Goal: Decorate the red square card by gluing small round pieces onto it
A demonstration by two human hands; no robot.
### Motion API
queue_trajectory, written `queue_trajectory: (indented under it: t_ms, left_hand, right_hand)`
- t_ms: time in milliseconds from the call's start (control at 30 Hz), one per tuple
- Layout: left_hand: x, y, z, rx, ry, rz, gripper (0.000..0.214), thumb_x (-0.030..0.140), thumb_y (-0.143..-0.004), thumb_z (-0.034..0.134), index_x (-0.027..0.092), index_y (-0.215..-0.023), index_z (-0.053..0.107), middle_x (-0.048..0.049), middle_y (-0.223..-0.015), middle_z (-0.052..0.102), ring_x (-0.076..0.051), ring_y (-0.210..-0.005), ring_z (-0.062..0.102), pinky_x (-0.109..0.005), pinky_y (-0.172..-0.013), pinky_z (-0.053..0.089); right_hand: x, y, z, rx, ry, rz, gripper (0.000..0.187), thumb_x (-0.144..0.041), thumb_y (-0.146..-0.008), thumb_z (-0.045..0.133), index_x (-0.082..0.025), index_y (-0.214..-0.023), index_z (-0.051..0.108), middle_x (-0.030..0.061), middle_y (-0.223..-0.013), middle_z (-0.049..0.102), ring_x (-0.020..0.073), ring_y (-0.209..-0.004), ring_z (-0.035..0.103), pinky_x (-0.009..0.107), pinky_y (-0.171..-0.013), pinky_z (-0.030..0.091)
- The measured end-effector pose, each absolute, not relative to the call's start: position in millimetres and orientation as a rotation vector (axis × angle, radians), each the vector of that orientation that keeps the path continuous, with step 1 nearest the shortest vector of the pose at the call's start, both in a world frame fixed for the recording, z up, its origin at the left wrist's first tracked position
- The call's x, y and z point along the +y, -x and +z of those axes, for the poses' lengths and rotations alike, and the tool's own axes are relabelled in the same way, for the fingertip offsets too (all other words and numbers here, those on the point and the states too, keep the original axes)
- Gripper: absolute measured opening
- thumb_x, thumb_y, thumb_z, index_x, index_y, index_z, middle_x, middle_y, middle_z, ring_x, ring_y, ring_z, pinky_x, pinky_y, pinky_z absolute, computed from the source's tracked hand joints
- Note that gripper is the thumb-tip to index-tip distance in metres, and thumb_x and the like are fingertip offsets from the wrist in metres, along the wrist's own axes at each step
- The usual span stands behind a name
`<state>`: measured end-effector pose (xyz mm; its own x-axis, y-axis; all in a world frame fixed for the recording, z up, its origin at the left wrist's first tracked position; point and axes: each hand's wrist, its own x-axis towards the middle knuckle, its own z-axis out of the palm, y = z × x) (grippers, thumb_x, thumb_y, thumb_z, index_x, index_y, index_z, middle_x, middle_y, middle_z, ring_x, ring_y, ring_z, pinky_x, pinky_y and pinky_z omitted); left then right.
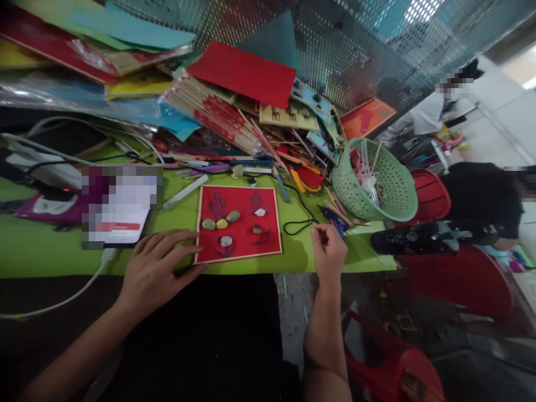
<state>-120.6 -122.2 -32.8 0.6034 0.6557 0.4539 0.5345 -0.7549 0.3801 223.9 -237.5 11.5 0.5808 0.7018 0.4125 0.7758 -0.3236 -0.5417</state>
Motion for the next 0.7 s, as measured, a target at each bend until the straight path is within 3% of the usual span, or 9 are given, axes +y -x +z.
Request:
queue_trajectory:
  t_ms: [200, 433, 567, 700]
  left_hand:
    - [-119.0, 122.0, -24.2, 0.917, -2.526, 0.914, 0.017, 0.031, -0.087, 0.069, 0.026, -0.104, 0.066, -0.0053, -0.113, 0.073, -0.028, -0.106, 0.065, -0.045, -0.088, 0.047]
    - [-104.9, 112.5, -19.4, 0.977, -2.454, 0.967, 0.007, 0.022, -0.091, 0.064, 0.025, -0.097, 0.066, -0.0029, -0.104, 0.075, -0.024, -0.097, 0.067, -0.04, -0.083, 0.047]
    - [-100.3, 109.2, -24.3, 1.039, -2.471, 0.909, 0.014, 0.021, -0.092, 0.062, 0.025, -0.105, 0.065, -0.0033, -0.108, 0.075, -0.024, -0.099, 0.067, -0.039, -0.084, 0.047]
    - [-100.7, 108.7, -28.4, 1.128, -2.472, 0.876, 0.02, 0.023, -0.092, 0.061, 0.024, -0.112, 0.066, -0.0051, -0.109, 0.075, -0.024, -0.099, 0.066, -0.039, -0.087, 0.048]
  right_hand:
    - [-233.3, -227.2, 16.8, -1.19, 2.057, -0.081, 0.029, -0.047, -0.089, 0.061, -0.019, -0.084, 0.067, 0.002, -0.075, 0.066, 0.0157, -0.064, 0.055, 0.028, -0.064, 0.044]
    - [-220.0, -215.3, -4.2, -1.313, 1.996, 0.122, 0.023, -0.041, -0.092, 0.06, -0.02, -0.089, 0.067, 0.0028, -0.08, 0.069, 0.017, -0.068, 0.059, 0.03, -0.065, 0.047]
    - [-217.6, -212.2, -11.4, -1.364, 1.967, 0.167, 0.019, -0.037, -0.094, 0.059, -0.02, -0.089, 0.066, 0.0027, -0.079, 0.068, 0.0169, -0.067, 0.06, 0.03, -0.063, 0.047]
    - [-197.6, -219.0, 14.5, -1.594, 1.887, 0.177, 0.014, -0.031, -0.096, 0.058, -0.021, -0.093, 0.067, 0.0033, -0.083, 0.069, 0.0172, -0.072, 0.062, 0.029, -0.067, 0.049]
